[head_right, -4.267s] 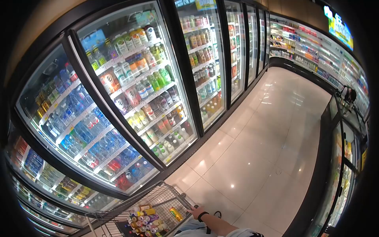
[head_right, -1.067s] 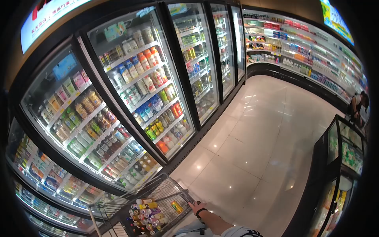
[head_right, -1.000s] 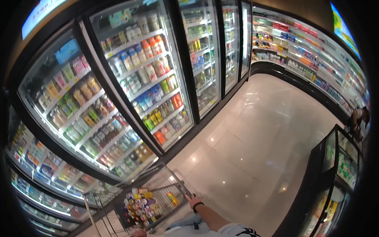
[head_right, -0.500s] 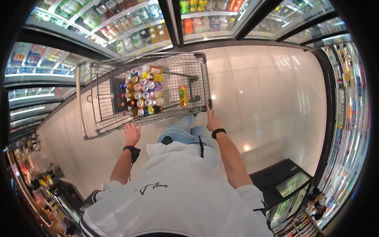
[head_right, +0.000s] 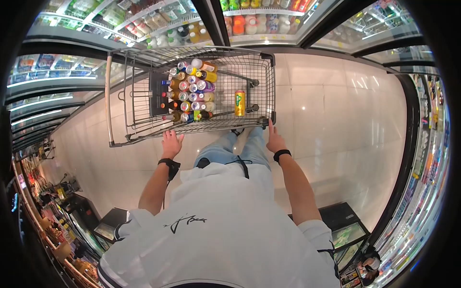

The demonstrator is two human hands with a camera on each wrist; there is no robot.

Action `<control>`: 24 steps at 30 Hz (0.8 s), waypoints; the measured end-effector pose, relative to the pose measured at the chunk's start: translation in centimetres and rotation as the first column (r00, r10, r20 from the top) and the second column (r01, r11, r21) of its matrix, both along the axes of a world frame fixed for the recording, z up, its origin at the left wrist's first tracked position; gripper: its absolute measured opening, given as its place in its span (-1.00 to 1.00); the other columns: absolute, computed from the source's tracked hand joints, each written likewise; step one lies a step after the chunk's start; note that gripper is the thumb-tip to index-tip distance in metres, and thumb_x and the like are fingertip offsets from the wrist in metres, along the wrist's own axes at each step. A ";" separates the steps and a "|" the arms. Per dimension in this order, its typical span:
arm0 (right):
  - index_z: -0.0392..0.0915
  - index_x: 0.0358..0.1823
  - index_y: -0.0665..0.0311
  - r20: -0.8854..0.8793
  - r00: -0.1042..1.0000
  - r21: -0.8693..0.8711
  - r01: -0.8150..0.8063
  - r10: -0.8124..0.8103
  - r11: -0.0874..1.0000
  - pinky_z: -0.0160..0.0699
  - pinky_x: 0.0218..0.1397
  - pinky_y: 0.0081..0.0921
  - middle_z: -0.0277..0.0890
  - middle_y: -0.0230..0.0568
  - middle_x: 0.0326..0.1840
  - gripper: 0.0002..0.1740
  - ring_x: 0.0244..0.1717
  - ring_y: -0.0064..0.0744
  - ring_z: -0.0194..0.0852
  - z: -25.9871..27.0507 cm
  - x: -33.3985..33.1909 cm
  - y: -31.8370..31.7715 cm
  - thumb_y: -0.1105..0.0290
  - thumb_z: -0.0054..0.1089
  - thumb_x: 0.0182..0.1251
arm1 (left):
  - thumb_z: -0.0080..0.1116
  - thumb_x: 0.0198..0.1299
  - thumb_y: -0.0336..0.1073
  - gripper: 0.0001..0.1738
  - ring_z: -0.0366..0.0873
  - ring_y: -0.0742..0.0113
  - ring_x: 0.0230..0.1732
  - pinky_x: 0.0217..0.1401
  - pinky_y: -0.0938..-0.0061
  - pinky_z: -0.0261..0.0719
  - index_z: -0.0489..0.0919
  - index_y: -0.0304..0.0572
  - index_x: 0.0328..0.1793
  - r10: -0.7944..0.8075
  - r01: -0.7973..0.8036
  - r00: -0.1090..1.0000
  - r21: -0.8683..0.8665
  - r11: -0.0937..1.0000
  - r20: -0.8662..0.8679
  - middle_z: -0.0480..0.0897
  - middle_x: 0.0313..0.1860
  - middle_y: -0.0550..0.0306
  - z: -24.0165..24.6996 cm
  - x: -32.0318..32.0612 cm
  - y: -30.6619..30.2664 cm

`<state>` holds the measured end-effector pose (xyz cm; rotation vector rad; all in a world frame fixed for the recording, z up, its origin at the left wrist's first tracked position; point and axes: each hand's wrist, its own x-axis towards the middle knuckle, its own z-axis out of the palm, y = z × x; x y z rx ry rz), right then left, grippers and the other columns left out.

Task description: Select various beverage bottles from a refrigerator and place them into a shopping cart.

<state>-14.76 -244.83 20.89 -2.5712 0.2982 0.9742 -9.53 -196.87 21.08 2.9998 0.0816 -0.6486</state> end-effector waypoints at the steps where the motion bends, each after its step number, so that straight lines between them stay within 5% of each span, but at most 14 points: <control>1: -0.57 0.62 -0.08 0.021 0.999 -0.001 -0.025 0.025 1.000 0.58 0.03 0.07 0.10 0.25 0.51 0.30 0.01 0.37 0.54 0.1 0.5 -0.5 0.63 0.13 -0.05 | 0.02 0.34 0.21 -0.31 0.12 -0.23 0.47 0.21 -0.29 0.38 0.37 -0.26 0.29 0.013 -0.013 1.000 0.009 1.000 -0.022 0.31 0.34 -0.22 0.0 0.4 -0.4; 4: -0.56 0.62 -0.08 0.050 0.997 0.031 -0.053 0.052 0.998 0.58 -0.01 0.07 0.12 0.22 0.50 0.30 -0.02 0.36 0.55 0.2 1.3 -4.8 0.65 0.12 -0.06 | -0.01 0.34 0.23 -0.29 0.14 -0.26 0.46 0.29 -0.25 0.34 0.37 -0.23 0.33 0.065 -0.064 0.988 0.017 0.998 -0.137 0.33 0.35 -0.26 0.9 1.7 -4.6; 8: -0.47 0.64 -0.01 0.167 0.986 0.121 -0.008 -0.012 0.993 0.54 -0.13 0.11 0.22 0.26 0.44 0.24 -0.15 0.30 0.57 -4.3 0.8 -8.4 0.69 0.11 -0.01 | -0.02 0.35 0.21 -0.25 0.29 -0.32 0.37 0.43 -0.09 0.26 0.41 -0.31 0.37 -0.085 0.085 0.996 0.008 0.996 0.001 0.42 0.33 -0.38 -2.4 1.8 -5.0; 9: -0.44 0.64 -0.06 0.044 0.998 0.148 0.036 -0.043 0.988 0.52 0.17 0.08 0.16 0.15 0.51 0.04 0.21 0.24 0.47 -4.7 1.2 -9.0 0.57 -0.05 0.23 | 0.00 0.33 0.22 -0.22 0.29 -0.31 0.39 0.46 -0.07 0.23 0.41 -0.33 0.38 -0.159 0.159 0.987 0.004 0.987 0.011 0.43 0.32 -0.41 -3.3 1.4 -4.9; 10: -0.43 0.64 -0.09 0.013 0.998 0.140 0.052 -0.055 0.989 0.44 0.27 0.08 0.14 0.20 0.51 -0.06 0.27 0.26 0.42 -6.2 1.0 -9.3 0.50 -0.16 0.33 | -0.03 0.31 0.27 -0.18 0.29 -0.29 0.41 0.49 -0.05 0.19 0.41 -0.35 0.38 -0.050 0.054 0.997 -0.060 0.997 0.067 0.41 0.34 -0.44 -4.8 1.4 -4.7; 11: -0.42 0.64 -0.08 0.008 0.996 0.181 0.083 -0.086 0.980 0.37 0.35 0.08 0.12 0.24 0.51 -0.11 0.34 0.27 0.35 -4.3 2.2 -9.6 0.47 -0.21 0.37 | -0.09 0.30 0.32 -0.13 0.25 -0.28 0.45 0.52 -0.03 0.14 0.39 -0.35 0.41 -0.214 0.213 0.977 0.037 0.976 0.021 0.37 0.38 -0.45 -10.9 2.1 -2.5; 12: -0.43 0.64 -0.14 0.163 0.983 0.139 0.063 -0.086 0.988 0.35 0.36 0.08 0.10 0.24 0.53 -0.12 0.37 0.26 0.32 -5.0 2.5 -9.9 0.44 -0.23 0.39 | -0.15 0.32 0.34 -0.09 0.23 -0.25 0.47 0.54 -0.06 0.09 0.33 -0.37 0.46 -0.043 0.043 0.996 -0.006 0.999 -0.082 0.38 0.37 -0.42 -6.0 3.3 -5.8; 13: -0.43 0.63 -0.22 0.004 0.999 0.146 0.049 -0.050 0.988 0.39 0.33 0.08 0.15 0.22 0.50 -0.10 0.32 0.26 0.38 -2.2 3.5 -10.5 0.44 -0.20 0.38 | -0.15 0.29 0.37 -0.06 0.14 -0.24 0.51 0.53 -0.09 0.10 0.27 -0.32 0.50 -0.216 0.217 0.966 -0.012 0.976 -0.143 0.32 0.43 -0.37 -8.5 4.2 -4.7; 15: -0.45 0.63 -0.28 -0.012 0.999 0.085 0.036 -0.035 0.996 0.47 0.22 0.11 0.23 0.14 0.45 0.01 0.22 0.31 0.47 -0.6 5.0 -11.1 0.36 0.01 0.33 | -0.05 0.19 0.42 -0.04 -0.02 -0.30 0.57 0.48 -0.13 0.15 0.32 -0.22 0.48 0.077 -0.068 0.967 0.042 0.997 -0.242 0.19 0.52 -0.28 -6.3 5.8 -7.1; 16: -0.49 0.63 -0.31 -0.068 0.998 0.100 0.009 -0.002 0.995 0.48 0.19 0.13 0.21 0.14 0.46 0.10 0.22 0.31 0.48 -0.1 5.7 -11.5 0.32 0.13 0.27 | 0.05 0.13 0.43 -0.01 0.11 -0.29 0.52 0.44 -0.09 0.26 0.34 -0.24 0.45 0.109 -0.092 0.979 0.104 0.990 -0.172 0.18 0.53 -0.27 -9.4 6.3 -6.8; 17: -0.53 0.62 -0.32 -0.105 0.994 0.139 -0.004 0.019 0.990 0.50 0.16 0.13 0.20 0.14 0.46 0.13 0.21 0.28 0.50 -1.1 5.8 -13.7 0.31 0.15 0.27 | -0.06 0.34 0.30 -0.22 0.12 -0.37 0.52 0.48 -0.16 0.15 0.24 0.12 0.57 -0.132 0.141 0.849 -0.022 0.990 -0.512 0.27 0.52 -0.24 -7.1 6.8 -7.6; 18: -0.56 0.62 -0.32 -0.096 0.995 0.141 0.001 0.013 0.990 0.51 0.14 0.13 0.22 0.17 0.45 0.12 0.21 0.26 0.50 -0.8 5.9 -13.9 0.27 0.14 0.29 | 0.13 0.32 0.15 -0.21 0.06 -0.36 0.55 0.52 -0.16 0.08 0.17 0.22 0.61 -0.028 0.007 0.863 -0.044 0.999 -0.505 0.17 0.58 -0.21 -6.2 7.6 -9.0; 19: -0.56 0.62 -0.31 -0.094 0.995 0.145 -0.007 0.020 0.989 0.51 0.16 0.08 0.27 0.18 0.42 0.12 0.22 0.25 0.49 -1.1 6.3 -14.3 0.24 0.14 0.31 | 0.22 0.32 0.00 -0.30 0.36 -0.21 0.39 0.30 -0.09 0.42 0.29 0.13 0.54 -0.302 0.311 0.846 -0.052 0.949 -0.439 0.37 0.47 -0.08 -7.7 8.5 -8.5; 24: -0.51 0.62 -0.30 -0.067 0.997 0.137 -0.014 0.023 0.990 0.52 0.20 0.03 0.39 0.12 0.33 0.07 0.22 0.14 0.52 -2.1 7.1 -17.4 0.21 0.12 0.33 | 0.22 0.32 0.00 -0.34 0.43 -0.14 0.30 0.19 -0.04 0.49 0.33 0.10 0.50 -0.248 0.214 0.862 -0.125 0.969 -0.443 0.42 0.42 -0.05 -6.2 13.3 -14.5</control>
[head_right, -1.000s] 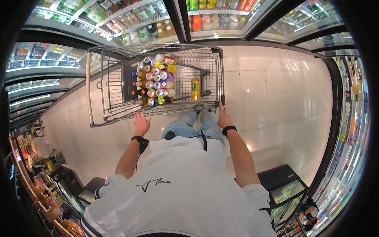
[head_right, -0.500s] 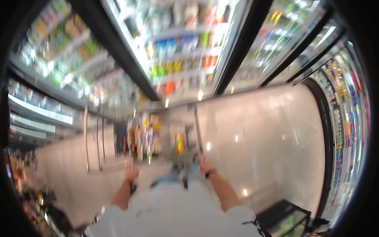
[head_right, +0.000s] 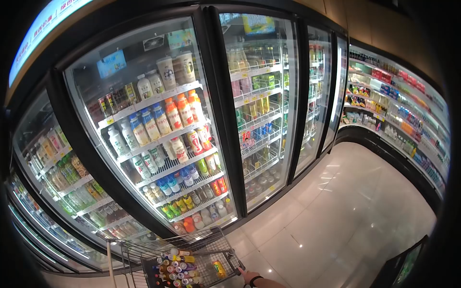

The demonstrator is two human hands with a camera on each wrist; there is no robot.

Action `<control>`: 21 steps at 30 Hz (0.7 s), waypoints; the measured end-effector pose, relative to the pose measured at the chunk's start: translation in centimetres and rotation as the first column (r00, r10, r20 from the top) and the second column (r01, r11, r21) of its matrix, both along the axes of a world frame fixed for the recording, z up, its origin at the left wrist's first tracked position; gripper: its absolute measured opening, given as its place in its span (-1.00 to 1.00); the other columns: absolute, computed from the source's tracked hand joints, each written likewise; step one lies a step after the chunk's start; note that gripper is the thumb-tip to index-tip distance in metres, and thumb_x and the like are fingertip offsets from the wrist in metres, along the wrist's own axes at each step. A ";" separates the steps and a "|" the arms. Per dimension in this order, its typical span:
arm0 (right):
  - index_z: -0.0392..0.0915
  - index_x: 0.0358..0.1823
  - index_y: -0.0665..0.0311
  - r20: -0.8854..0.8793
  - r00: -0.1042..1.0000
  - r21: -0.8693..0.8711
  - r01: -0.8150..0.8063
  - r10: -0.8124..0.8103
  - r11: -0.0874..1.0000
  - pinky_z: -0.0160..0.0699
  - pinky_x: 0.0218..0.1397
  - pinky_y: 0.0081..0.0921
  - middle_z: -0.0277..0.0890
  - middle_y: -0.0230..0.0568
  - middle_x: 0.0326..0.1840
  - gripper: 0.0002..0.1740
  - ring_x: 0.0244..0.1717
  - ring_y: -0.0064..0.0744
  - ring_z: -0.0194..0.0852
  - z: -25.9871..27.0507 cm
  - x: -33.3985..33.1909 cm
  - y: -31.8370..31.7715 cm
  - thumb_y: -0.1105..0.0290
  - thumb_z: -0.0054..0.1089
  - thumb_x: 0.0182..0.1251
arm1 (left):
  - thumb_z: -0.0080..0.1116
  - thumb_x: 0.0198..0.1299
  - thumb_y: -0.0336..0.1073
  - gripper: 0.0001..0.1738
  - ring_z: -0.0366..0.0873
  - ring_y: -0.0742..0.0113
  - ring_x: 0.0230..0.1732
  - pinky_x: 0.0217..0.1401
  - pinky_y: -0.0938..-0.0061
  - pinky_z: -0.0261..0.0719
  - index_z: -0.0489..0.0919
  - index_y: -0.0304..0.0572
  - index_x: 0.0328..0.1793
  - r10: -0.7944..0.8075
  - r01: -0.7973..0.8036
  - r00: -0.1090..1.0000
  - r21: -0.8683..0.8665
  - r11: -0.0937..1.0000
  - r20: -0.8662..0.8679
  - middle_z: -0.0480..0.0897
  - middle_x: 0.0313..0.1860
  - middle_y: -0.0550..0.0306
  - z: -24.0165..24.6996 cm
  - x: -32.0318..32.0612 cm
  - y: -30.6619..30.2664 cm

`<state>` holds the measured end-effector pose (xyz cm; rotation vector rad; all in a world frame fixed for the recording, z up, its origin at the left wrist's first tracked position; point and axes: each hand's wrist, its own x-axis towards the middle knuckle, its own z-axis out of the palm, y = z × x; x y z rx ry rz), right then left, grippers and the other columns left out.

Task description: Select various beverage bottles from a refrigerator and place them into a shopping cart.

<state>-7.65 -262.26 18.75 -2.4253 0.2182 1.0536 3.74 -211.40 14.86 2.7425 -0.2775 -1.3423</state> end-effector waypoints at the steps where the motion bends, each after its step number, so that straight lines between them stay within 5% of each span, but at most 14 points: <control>1: -0.51 0.62 -0.31 0.019 1.000 -0.008 0.000 0.000 1.000 0.52 0.20 0.04 0.40 0.11 0.33 0.06 0.22 0.12 0.52 -0.2 0.0 -0.6 0.22 0.10 0.33 | 0.23 0.32 0.00 -0.35 0.44 -0.12 0.28 0.16 -0.03 0.50 0.35 0.10 0.49 0.029 -0.029 0.999 -0.014 0.999 -0.021 0.43 0.40 -0.04 0.2 0.3 -1.0; 7: -0.43 0.62 -0.35 0.091 0.995 -0.041 0.045 -0.041 0.998 0.52 0.21 0.01 0.43 0.08 0.29 0.03 0.21 0.10 0.53 -2.0 0.7 -2.9 0.27 0.08 0.29 | 0.23 0.31 0.01 -0.40 0.54 -0.02 0.16 -0.01 0.04 0.60 0.42 0.06 0.42 0.229 -0.238 0.956 -0.031 0.971 -0.181 0.50 0.33 0.01 2.5 -1.4 -2.8; 13: -0.42 0.62 -0.38 0.058 0.994 -0.033 0.097 -0.095 0.995 0.45 0.17 0.27 0.41 0.11 0.30 0.02 0.23 0.14 0.51 -2.9 1.1 -3.8 0.26 0.08 0.31 | 0.24 0.31 0.01 -0.44 0.61 0.06 0.05 -0.15 0.10 0.68 0.48 0.02 0.37 0.360 -0.382 0.877 -0.007 0.924 -0.318 0.56 0.26 0.05 2.6 -1.8 -3.7; 14: -0.42 0.62 -0.38 0.083 0.990 -0.067 0.121 -0.115 0.990 0.43 0.18 0.30 0.40 0.10 0.31 0.01 0.23 0.14 0.51 -2.5 1.8 -5.0 0.27 0.07 0.32 | 0.25 0.29 0.02 -0.48 0.62 0.17 -0.11 -0.32 0.18 0.65 0.54 -0.02 0.29 0.353 -0.380 0.902 -0.070 0.922 -0.249 0.61 0.14 0.10 1.3 -1.2 -4.6; 16: -0.41 0.62 -0.37 0.097 0.985 -0.123 0.157 -0.145 0.980 0.39 0.20 0.35 0.38 0.09 0.34 0.01 0.23 0.14 0.51 -2.7 2.4 -5.3 0.27 0.07 0.33 | 0.26 0.27 0.03 -0.52 0.63 0.28 -0.26 -0.50 0.27 0.61 0.59 -0.05 0.20 0.345 -0.368 0.919 -0.103 0.924 -0.190 0.66 0.02 0.16 6.5 -1.6 -7.2; 17: -0.42 0.63 -0.36 0.096 0.983 -0.157 0.169 -0.155 0.973 0.37 0.20 0.38 0.37 0.08 0.35 0.01 0.24 0.14 0.51 -2.4 2.7 -5.3 0.27 0.07 0.33 | 0.31 0.21 0.04 -0.54 0.65 0.30 -0.27 -0.48 0.23 0.60 0.65 -0.11 0.07 0.536 -0.555 0.811 -0.019 0.832 -0.234 0.71 -0.13 0.14 10.0 -1.5 -8.6; 18: -0.42 0.63 -0.36 0.084 0.982 -0.155 0.178 -0.166 0.972 0.37 0.20 0.38 0.37 0.08 0.35 0.01 0.24 0.14 0.51 -2.2 3.1 -5.5 0.27 0.07 0.33 | 0.31 0.16 0.14 -0.47 0.67 0.18 -0.28 -0.40 0.15 0.59 0.71 -0.23 -0.10 0.187 -0.156 0.973 -0.210 0.965 0.134 0.73 -0.30 0.07 5.4 -1.5 -6.6; 21: -0.44 0.64 -0.29 0.061 0.986 -0.231 0.164 -0.154 0.959 0.37 0.21 0.38 0.42 0.07 0.33 0.03 0.21 0.14 0.54 -0.8 3.9 -5.9 0.28 0.09 0.34 | 0.27 0.10 0.26 -0.35 0.68 0.05 -0.23 -0.23 0.09 0.58 0.72 -0.32 -0.24 -0.075 0.105 0.959 -0.099 0.990 0.272 0.74 -0.32 -0.05 5.2 -0.9 -7.2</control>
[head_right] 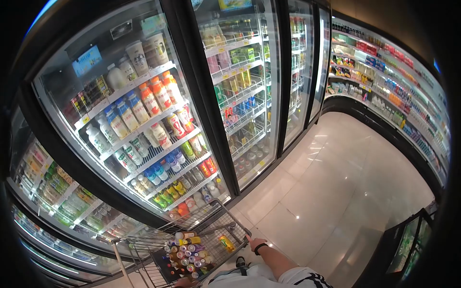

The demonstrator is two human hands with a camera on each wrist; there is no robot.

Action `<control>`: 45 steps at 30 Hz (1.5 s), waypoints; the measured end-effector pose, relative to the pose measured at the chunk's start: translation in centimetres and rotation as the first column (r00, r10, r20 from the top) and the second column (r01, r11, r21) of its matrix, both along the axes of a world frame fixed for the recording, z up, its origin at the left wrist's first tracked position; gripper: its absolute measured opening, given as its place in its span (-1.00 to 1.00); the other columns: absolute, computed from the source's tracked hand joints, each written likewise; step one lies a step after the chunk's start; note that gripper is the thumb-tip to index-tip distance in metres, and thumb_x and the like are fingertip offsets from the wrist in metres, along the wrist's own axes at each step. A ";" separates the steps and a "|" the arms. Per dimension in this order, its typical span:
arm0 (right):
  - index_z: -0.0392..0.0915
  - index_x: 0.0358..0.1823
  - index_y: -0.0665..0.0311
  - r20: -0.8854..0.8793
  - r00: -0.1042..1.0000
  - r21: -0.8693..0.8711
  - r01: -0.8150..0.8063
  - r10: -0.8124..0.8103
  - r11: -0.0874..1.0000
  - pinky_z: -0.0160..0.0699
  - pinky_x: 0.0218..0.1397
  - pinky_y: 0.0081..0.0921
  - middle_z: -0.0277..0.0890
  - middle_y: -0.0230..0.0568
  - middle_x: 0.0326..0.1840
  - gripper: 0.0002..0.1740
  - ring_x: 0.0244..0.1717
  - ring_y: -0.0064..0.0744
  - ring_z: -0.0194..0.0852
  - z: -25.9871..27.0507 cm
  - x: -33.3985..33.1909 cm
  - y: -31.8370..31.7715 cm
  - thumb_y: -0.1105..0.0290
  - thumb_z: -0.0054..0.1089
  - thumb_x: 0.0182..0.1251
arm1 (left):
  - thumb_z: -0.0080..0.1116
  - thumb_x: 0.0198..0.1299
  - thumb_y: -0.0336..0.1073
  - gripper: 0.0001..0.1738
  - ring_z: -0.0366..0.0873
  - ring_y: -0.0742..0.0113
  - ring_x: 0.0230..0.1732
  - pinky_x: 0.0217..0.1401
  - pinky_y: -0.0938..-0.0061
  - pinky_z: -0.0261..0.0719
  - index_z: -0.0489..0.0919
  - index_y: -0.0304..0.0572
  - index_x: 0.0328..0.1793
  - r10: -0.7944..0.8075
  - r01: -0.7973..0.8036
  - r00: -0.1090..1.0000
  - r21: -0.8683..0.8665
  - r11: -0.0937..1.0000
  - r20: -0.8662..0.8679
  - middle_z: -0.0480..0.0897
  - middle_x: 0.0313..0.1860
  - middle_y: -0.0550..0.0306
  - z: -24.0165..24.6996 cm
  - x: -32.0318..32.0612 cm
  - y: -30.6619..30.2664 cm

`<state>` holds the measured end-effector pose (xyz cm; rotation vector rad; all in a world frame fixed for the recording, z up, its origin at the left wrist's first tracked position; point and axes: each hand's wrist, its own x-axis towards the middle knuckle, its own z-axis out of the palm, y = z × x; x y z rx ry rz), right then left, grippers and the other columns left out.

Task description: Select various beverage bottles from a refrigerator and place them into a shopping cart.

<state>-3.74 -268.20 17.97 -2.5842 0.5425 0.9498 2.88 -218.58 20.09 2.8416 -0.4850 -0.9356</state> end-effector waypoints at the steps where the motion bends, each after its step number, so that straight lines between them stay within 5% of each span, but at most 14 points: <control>1: -0.41 0.64 -0.27 -0.056 0.998 -0.021 -0.011 0.010 1.000 0.41 0.20 0.31 0.43 0.06 0.32 0.03 0.22 0.11 0.53 1.2 0.4 -0.1 0.24 0.12 0.32 | 0.22 0.05 0.37 -0.25 0.67 -0.03 -0.18 -0.12 0.10 0.55 0.72 -0.35 -0.26 0.017 -0.016 0.996 0.004 1.000 -0.086 0.73 -0.28 -0.15 1.0 0.3 -0.5; 4: -0.39 0.64 -0.25 -0.110 0.994 -0.047 0.003 -0.008 0.999 0.43 0.19 0.28 0.45 0.02 0.32 0.05 0.23 0.06 0.52 1.0 1.2 -0.1 0.18 0.17 0.30 | 0.43 0.05 0.07 -0.31 0.65 0.08 -0.23 -0.20 0.17 0.64 0.57 -0.27 0.19 0.010 -0.021 0.972 -0.043 0.999 -0.234 0.71 -0.06 -0.07 -1.4 2.3 -0.4; 5: -0.38 0.64 -0.26 -0.105 0.995 -0.050 -0.001 -0.004 0.999 0.44 0.18 0.27 0.46 0.02 0.30 0.04 0.22 0.05 0.53 1.0 1.0 -0.4 0.19 0.17 0.30 | 0.47 0.07 -0.21 -0.31 0.61 0.12 -0.26 -0.35 0.24 0.70 0.45 -0.17 0.33 0.170 -0.247 0.894 -0.139 0.959 -0.414 0.67 -0.04 0.00 -3.8 2.9 -0.4; 8: -0.39 0.64 -0.27 -0.093 0.996 -0.024 -0.012 0.010 1.000 0.47 0.16 0.20 0.50 0.04 0.25 0.04 0.18 0.04 0.56 2.2 0.4 -1.9 0.23 0.15 0.31 | 0.43 0.12 -0.33 -0.41 0.57 0.09 -0.27 -0.51 0.30 0.67 0.50 -0.07 0.29 0.188 -0.375 0.811 -0.246 0.894 -0.554 0.64 -0.11 0.02 -8.3 3.4 0.2; 12: -0.44 0.63 -0.28 0.062 0.997 0.142 -0.045 0.036 0.989 0.53 0.08 0.03 0.56 0.13 0.13 0.03 0.07 0.08 0.61 2.0 0.0 -3.9 0.29 0.10 0.33 | 0.37 0.13 -0.19 -0.32 0.55 0.02 -0.19 -0.36 0.24 0.65 0.41 -0.05 0.39 0.249 -0.323 0.842 -0.077 0.943 -0.479 0.58 0.07 -0.03 -6.3 6.7 -2.3; 17: -0.41 0.63 -0.37 0.176 0.970 0.387 -0.226 0.169 0.894 0.54 0.03 0.04 0.60 0.24 -0.04 0.00 -0.04 0.17 0.62 0.4 0.6 -9.2 0.42 -0.04 0.32 | 0.28 0.10 0.07 -0.22 0.46 -0.09 0.06 -0.06 0.15 0.55 0.38 -0.13 0.40 0.324 -0.333 0.896 0.023 0.943 -0.304 0.47 0.24 -0.14 -3.1 10.3 -14.7; 20: -0.35 0.62 -0.46 0.186 0.924 0.410 -0.383 0.335 0.828 0.57 -0.08 0.07 0.62 0.23 -0.14 -0.01 -0.15 0.16 0.64 3.3 2.1 -13.3 0.42 -0.03 0.30 | 0.22 0.08 0.23 -0.12 0.41 -0.15 0.21 0.12 0.10 0.49 0.37 -0.18 0.41 0.427 -0.403 0.864 0.143 0.904 -0.267 0.40 0.33 -0.21 -3.3 3.8 -19.8; 24: -0.25 0.62 -0.49 0.209 0.836 0.362 -0.549 0.508 0.754 0.60 -0.19 0.02 0.64 0.12 -0.20 -0.04 -0.20 0.12 0.65 2.3 4.9 -17.2 0.41 -0.02 0.30 | 0.14 0.06 0.45 0.03 0.34 -0.24 0.41 0.36 0.02 0.42 0.35 -0.24 0.43 0.561 -0.481 0.819 0.385 0.788 -0.123 0.30 0.46 -0.30 0.3 -2.4 -15.4; 26: -0.25 0.61 -0.49 0.268 0.816 0.378 -0.578 0.512 0.724 0.61 -0.18 0.00 0.64 0.12 -0.16 -0.04 -0.18 0.10 0.65 -0.5 5.4 -17.6 0.42 -0.03 0.29 | 0.18 0.05 0.42 0.04 0.51 -0.16 0.27 0.35 0.11 0.47 0.35 -0.32 0.41 0.608 -0.520 0.778 0.382 0.764 -0.159 0.57 0.21 -0.31 1.7 -2.3 -17.9; 32: -0.23 0.62 -0.46 0.261 0.773 0.433 -0.629 0.578 0.646 0.60 -0.14 -0.05 0.65 0.03 -0.07 -0.02 -0.11 0.08 0.64 0.8 7.8 -20.5 0.40 0.09 0.30 | 0.02 0.21 0.38 -0.10 0.30 -0.16 0.46 0.45 0.11 0.36 0.35 -0.06 0.51 0.621 -0.485 0.737 0.432 0.761 -0.267 0.30 0.48 -0.31 4.5 -2.9 -22.6; 40: -0.20 0.62 -0.30 0.236 0.775 0.437 -0.623 0.586 0.649 0.59 -0.08 0.03 0.65 0.18 -0.14 0.00 -0.12 0.17 0.65 3.4 9.8 -22.4 0.50 0.05 0.20 | 0.15 0.19 0.24 -0.17 0.33 -0.21 0.41 0.36 -0.06 0.38 0.29 0.00 0.49 0.688 -0.693 0.720 0.058 0.718 0.091 0.32 0.48 -0.10 4.3 -3.4 -27.0; 42: -0.18 0.61 -0.33 0.268 0.760 0.399 -0.647 0.593 0.650 0.60 -0.09 0.01 0.65 0.17 -0.13 -0.10 -0.13 0.14 0.67 0.6 9.8 -22.9 0.39 -0.02 0.29 | 0.15 0.19 0.23 -0.22 0.28 -0.16 0.45 0.35 -0.19 0.35 0.33 0.03 0.46 0.676 -0.684 0.729 0.076 0.726 0.108 0.33 0.48 -0.02 4.2 -3.5 -27.4; 43: -0.12 0.61 -0.20 0.173 0.791 0.443 -0.595 0.587 0.670 0.58 -0.09 0.02 0.66 0.16 -0.16 -0.12 -0.15 0.20 0.64 -0.4 10.1 -23.1 0.04 0.08 0.31 | 0.16 0.20 0.21 -0.27 0.30 -0.14 0.43 0.28 -0.28 0.37 0.38 0.03 0.40 0.647 -0.661 0.746 0.065 0.747 0.157 0.37 0.44 0.00 3.4 -3.7 -27.1; 45: -0.16 0.60 -0.25 0.218 0.761 0.399 -0.641 0.611 0.656 0.61 -0.04 0.01 0.67 0.09 -0.17 0.12 -0.12 0.20 0.63 -3.3 9.8 -23.5 0.36 0.32 0.02 | 0.16 0.22 0.17 -0.40 0.46 -0.10 0.26 0.13 -0.30 0.44 0.48 -0.01 0.26 0.618 -0.637 0.758 0.036 0.770 0.209 0.52 0.20 0.01 3.8 -3.5 -27.4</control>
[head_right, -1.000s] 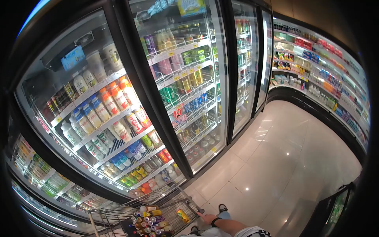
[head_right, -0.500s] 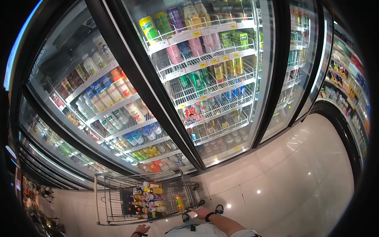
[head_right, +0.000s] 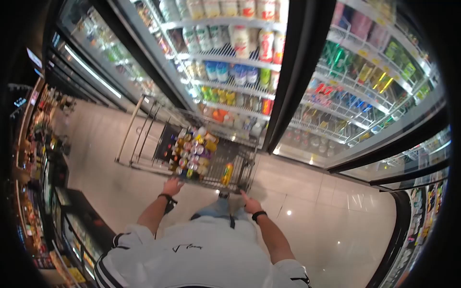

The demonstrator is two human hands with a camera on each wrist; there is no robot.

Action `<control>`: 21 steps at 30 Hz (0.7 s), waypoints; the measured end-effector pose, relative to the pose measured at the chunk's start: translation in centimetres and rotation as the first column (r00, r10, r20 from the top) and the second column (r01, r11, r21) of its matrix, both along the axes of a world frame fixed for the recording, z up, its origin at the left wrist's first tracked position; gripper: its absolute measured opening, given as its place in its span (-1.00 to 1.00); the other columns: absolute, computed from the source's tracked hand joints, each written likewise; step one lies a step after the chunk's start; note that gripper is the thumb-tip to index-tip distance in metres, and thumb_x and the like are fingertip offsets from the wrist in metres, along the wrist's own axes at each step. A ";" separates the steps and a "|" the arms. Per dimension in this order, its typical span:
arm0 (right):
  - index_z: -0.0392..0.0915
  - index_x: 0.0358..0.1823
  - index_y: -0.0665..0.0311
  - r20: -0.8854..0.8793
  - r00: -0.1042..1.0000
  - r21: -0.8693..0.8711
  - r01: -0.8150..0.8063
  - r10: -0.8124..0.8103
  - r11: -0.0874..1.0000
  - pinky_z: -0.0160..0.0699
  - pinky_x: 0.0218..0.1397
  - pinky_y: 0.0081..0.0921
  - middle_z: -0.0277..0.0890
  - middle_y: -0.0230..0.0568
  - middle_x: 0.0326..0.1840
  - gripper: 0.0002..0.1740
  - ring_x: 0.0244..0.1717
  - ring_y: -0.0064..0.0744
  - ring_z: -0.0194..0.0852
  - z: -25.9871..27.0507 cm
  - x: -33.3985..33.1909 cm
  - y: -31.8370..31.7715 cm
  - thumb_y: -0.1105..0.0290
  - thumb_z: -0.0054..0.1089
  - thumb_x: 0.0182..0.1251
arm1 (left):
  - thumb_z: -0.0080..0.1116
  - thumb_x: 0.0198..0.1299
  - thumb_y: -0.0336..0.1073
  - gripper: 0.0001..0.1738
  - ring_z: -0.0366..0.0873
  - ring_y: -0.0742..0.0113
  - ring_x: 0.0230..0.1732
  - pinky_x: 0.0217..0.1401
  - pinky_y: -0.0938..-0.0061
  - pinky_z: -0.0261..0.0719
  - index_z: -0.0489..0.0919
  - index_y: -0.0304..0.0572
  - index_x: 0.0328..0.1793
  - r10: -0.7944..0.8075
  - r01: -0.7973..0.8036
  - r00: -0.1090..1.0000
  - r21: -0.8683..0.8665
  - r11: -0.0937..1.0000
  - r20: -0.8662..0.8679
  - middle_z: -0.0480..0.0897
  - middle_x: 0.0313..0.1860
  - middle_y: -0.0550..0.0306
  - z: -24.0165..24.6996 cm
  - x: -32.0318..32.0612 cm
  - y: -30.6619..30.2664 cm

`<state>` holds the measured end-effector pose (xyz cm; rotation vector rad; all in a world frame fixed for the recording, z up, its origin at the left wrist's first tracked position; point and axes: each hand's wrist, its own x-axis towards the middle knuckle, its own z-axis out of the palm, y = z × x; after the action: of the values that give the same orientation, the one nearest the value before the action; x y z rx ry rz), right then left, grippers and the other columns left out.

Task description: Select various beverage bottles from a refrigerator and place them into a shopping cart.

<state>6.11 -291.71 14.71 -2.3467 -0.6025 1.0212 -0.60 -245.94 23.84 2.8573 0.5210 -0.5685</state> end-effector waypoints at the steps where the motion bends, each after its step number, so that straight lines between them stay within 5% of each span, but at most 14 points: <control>1: -0.20 0.61 -0.27 0.042 0.999 0.007 0.006 -0.006 1.000 0.60 0.02 0.01 0.65 0.14 -0.12 0.13 -0.06 0.24 0.61 0.6 -0.3 -0.1 0.40 0.30 0.05 | 0.16 0.23 0.15 -0.46 0.51 -0.11 0.18 0.12 -0.28 0.45 0.53 -0.04 0.17 -0.015 0.015 1.000 0.027 1.000 -0.007 0.56 0.12 0.00 1.1 0.6 -0.5; 7: -0.34 0.63 -0.30 0.036 0.999 -0.146 0.023 -0.018 0.989 0.60 -0.01 0.01 0.56 0.30 -0.04 0.18 -0.08 0.24 0.61 4.3 -1.2 1.5 0.54 0.16 0.06 | 0.30 0.13 0.07 -0.55 0.45 0.00 0.16 0.17 -0.12 0.40 0.63 -0.03 0.03 -0.166 0.146 0.977 0.141 0.979 0.137 0.60 -0.03 0.10 0.7 0.3 -0.4; 15: -0.53 0.62 -0.12 0.003 1.000 -0.352 -0.017 0.019 0.936 0.61 -0.03 0.04 0.52 0.28 -0.01 0.26 -0.09 0.28 0.60 4.8 -1.0 3.5 0.57 0.16 0.02 | 0.31 0.13 0.03 -0.51 0.40 0.00 0.23 0.34 -0.36 0.18 0.56 0.02 0.12 -0.129 0.123 0.973 0.044 0.991 0.191 0.49 0.06 0.05 -0.9 -1.0 0.5; 21: -0.53 0.62 -0.17 0.061 0.998 -0.328 0.011 0.009 0.945 0.65 -0.15 -0.01 0.51 0.29 -0.04 0.27 -0.19 0.23 0.63 4.7 -1.3 3.8 0.61 0.16 0.03 | 0.28 0.17 0.10 -0.50 0.38 -0.02 0.25 0.29 -0.32 0.26 0.58 -0.01 0.12 -0.128 0.135 0.982 -0.041 0.990 0.141 0.47 0.05 0.00 -0.8 0.3 1.6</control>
<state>4.79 -287.87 19.38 -2.6756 -0.4827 1.1256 -0.32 -244.30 23.07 2.8714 0.2930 -0.3940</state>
